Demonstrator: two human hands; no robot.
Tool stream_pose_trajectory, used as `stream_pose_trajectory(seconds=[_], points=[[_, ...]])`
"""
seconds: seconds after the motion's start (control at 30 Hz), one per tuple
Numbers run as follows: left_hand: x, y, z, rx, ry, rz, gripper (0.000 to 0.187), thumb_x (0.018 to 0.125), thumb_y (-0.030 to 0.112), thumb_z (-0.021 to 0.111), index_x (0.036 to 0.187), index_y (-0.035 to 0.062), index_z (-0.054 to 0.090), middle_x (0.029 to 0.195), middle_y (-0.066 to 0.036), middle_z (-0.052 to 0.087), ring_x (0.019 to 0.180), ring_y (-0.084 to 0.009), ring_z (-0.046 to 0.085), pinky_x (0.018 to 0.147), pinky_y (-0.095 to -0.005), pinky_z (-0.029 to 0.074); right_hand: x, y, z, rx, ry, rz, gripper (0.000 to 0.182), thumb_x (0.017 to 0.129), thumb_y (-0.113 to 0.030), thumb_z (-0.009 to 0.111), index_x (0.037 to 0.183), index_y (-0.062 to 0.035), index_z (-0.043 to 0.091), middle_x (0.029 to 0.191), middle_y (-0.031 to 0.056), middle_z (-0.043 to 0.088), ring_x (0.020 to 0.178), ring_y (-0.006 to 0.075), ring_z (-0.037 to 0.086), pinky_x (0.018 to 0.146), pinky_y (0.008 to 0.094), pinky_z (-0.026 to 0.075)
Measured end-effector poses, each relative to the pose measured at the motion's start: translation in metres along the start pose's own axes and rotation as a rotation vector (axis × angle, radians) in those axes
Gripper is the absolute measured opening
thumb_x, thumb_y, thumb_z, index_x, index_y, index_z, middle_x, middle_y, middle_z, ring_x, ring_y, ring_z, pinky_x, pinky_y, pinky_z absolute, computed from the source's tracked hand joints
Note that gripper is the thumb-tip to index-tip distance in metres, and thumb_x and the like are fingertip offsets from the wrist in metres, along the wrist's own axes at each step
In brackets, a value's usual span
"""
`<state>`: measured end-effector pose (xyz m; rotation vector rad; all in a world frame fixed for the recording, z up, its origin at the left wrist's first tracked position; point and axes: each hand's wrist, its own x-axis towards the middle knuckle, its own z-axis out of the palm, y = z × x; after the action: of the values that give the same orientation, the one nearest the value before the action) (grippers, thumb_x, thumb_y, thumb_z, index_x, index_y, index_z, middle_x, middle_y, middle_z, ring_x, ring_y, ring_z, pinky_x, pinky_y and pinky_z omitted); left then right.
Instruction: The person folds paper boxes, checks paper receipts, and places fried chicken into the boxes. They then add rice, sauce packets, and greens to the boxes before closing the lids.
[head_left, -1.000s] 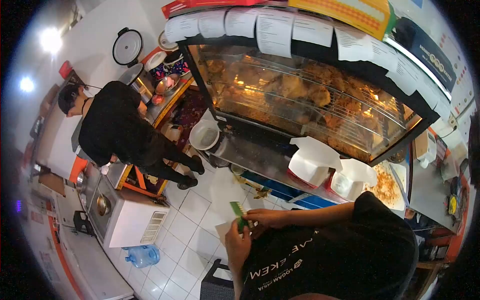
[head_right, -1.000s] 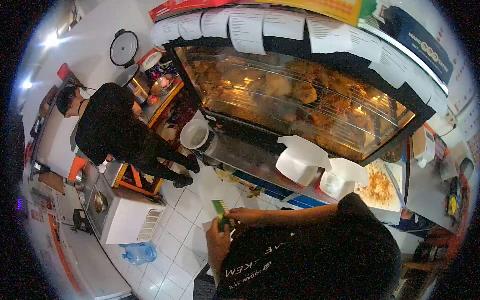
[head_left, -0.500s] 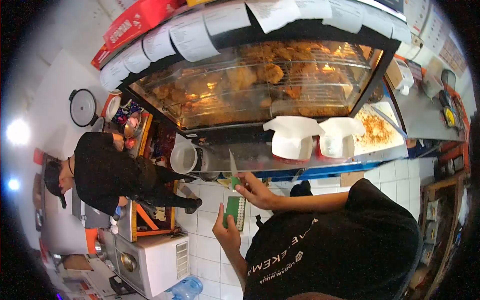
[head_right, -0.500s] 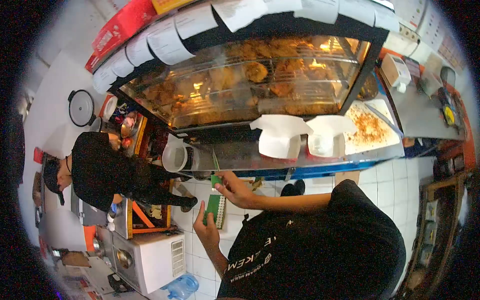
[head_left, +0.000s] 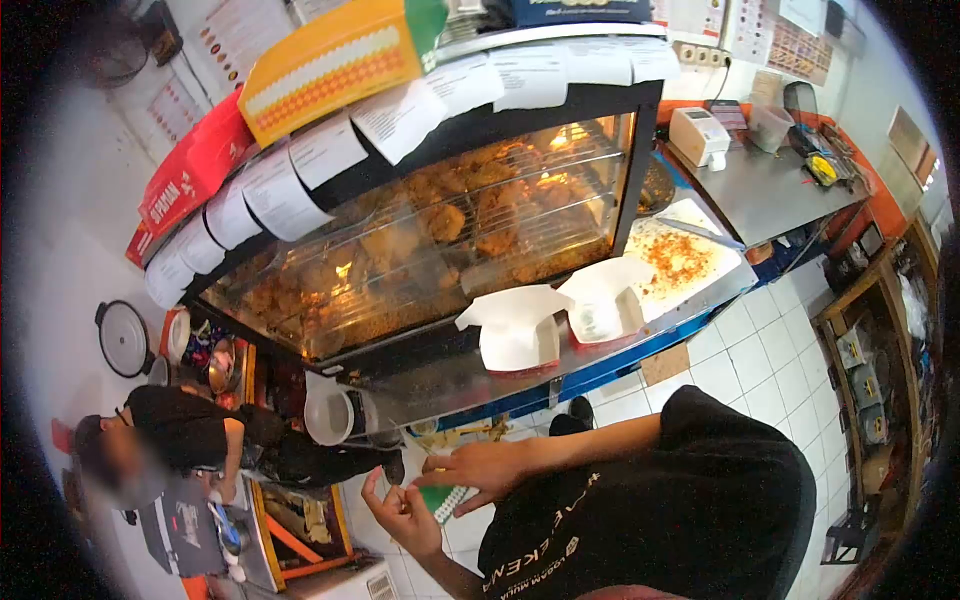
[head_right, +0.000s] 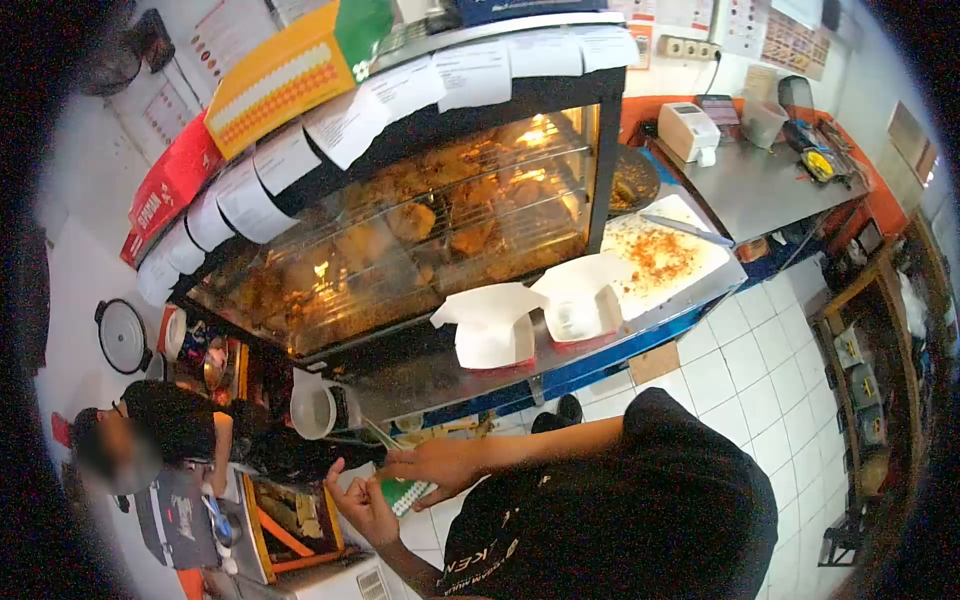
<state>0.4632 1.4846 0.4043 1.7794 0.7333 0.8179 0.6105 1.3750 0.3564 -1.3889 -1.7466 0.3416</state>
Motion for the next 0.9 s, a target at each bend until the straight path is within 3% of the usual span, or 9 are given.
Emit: stream_pose_trajectory(seconds=[0.1,0.17,0.27,0.37,0.4,0.47,0.67,0.7,0.9], points=[[-0.006,-0.009,-0.011,0.063,0.020,0.011,0.035,0.096,0.003,0.051,0.130,-0.0010,0.048,0.071,-0.006,0.054,0.061,-0.0109,0.046,0.058,-0.0275,0.035,0.007,-0.002,-0.014,-0.114,-0.196,-0.002,0.071,0.091,-0.042,0.066,0.144,-0.0033,0.040,0.118,0.0182,0.052,0.091,0.0373,0.063,0.077,0.0466,0.052],[-0.011,-0.055,-0.057,0.450,-0.075,-0.004,0.037,0.102,0.014,0.050,0.136,0.0007,0.045,0.089,-0.013,0.063,0.081,-0.0187,0.059,0.071,-0.0310,0.046,0.008,-0.002,-0.025,-0.119,-0.169,0.056,0.071,0.092,-0.046,0.063,0.144,-0.0020,0.040,0.116,0.0195,0.052,0.089,0.0369,0.064,0.075,0.0463,0.053],[0.000,-0.107,-0.118,0.318,-0.111,-0.370,0.045,0.100,0.032,0.059,0.127,-0.0043,0.056,0.130,-0.017,0.056,0.108,-0.0275,0.058,0.089,-0.0348,0.050,0.003,0.012,-0.037,-0.113,-0.018,0.126,0.066,0.100,-0.048,0.050,0.144,-0.0001,0.041,0.118,0.0220,0.051,0.092,0.0380,0.064,0.080,0.0457,0.054],[-0.021,-0.179,-0.116,0.383,-0.163,0.000,0.056,0.093,0.023,0.070,0.143,0.0067,0.050,0.131,-0.019,0.058,0.121,-0.0315,0.056,0.101,-0.0434,0.046,-0.001,0.037,-0.033,-0.085,0.101,0.233,0.063,0.106,-0.048,0.035,0.142,0.0024,0.043,0.120,0.0248,0.053,0.100,0.0407,0.062,0.088,0.0466,0.051],[-0.027,-0.117,-0.073,-0.375,-0.102,-0.114,0.051,0.100,0.030,0.059,0.137,-0.0029,0.048,0.134,-0.016,0.054,0.117,-0.0278,0.057,0.094,-0.0357,0.050,-0.001,0.046,-0.030,0.089,0.117,0.329,0.064,0.106,-0.049,0.033,0.141,0.0028,0.044,0.119,0.0254,0.055,0.104,0.0407,0.061,0.091,0.0462,0.050],[-0.025,-0.108,-0.053,-0.458,-0.199,-0.056,0.049,0.102,0.026,0.053,0.142,0.0011,0.041,0.131,-0.015,0.055,0.116,-0.0255,0.056,0.096,-0.0368,0.048,0.001,0.058,-0.032,0.292,0.050,0.532,0.064,0.106,-0.051,0.029,0.135,0.0034,0.050,0.106,0.0262,0.065,0.102,0.0395,0.064,0.090,0.0450,0.049],[0.005,-0.125,-0.009,-0.304,-0.413,0.085,0.050,0.105,0.029,0.048,0.149,0.0085,0.036,0.148,-0.008,0.044,0.129,-0.0224,0.048,0.106,-0.0408,0.043,-0.010,0.073,-0.023,0.277,0.166,0.644,0.062,0.107,-0.047,0.031,0.128,0.0047,0.057,0.119,0.0295,0.062,0.105,0.0426,0.062,0.097,0.0429,0.047],[0.009,-0.135,-0.011,-0.798,-0.380,-0.267,0.050,0.105,0.030,0.048,0.149,0.0089,0.036,0.145,-0.009,0.046,0.127,-0.0239,0.050,0.107,-0.0427,0.042,-0.010,0.059,-0.035,0.306,0.151,0.734,0.055,0.106,-0.041,0.036,0.132,0.0036,0.054,0.122,0.0292,0.061,0.111,0.0413,0.060,0.100,0.0413,0.046],[0.015,-0.087,0.041,-0.861,0.061,-0.305,0.039,0.105,0.030,0.050,0.135,0.0056,0.049,0.126,-0.008,0.059,0.114,-0.0183,0.058,0.095,-0.0348,0.048,-0.034,-0.009,-0.027,0.046,0.337,0.177,0.047,0.098,-0.028,0.060,0.136,-0.0027,0.050,0.130,0.0238,0.054,0.124,0.0408,0.051,0.103,0.0472,0.043]])
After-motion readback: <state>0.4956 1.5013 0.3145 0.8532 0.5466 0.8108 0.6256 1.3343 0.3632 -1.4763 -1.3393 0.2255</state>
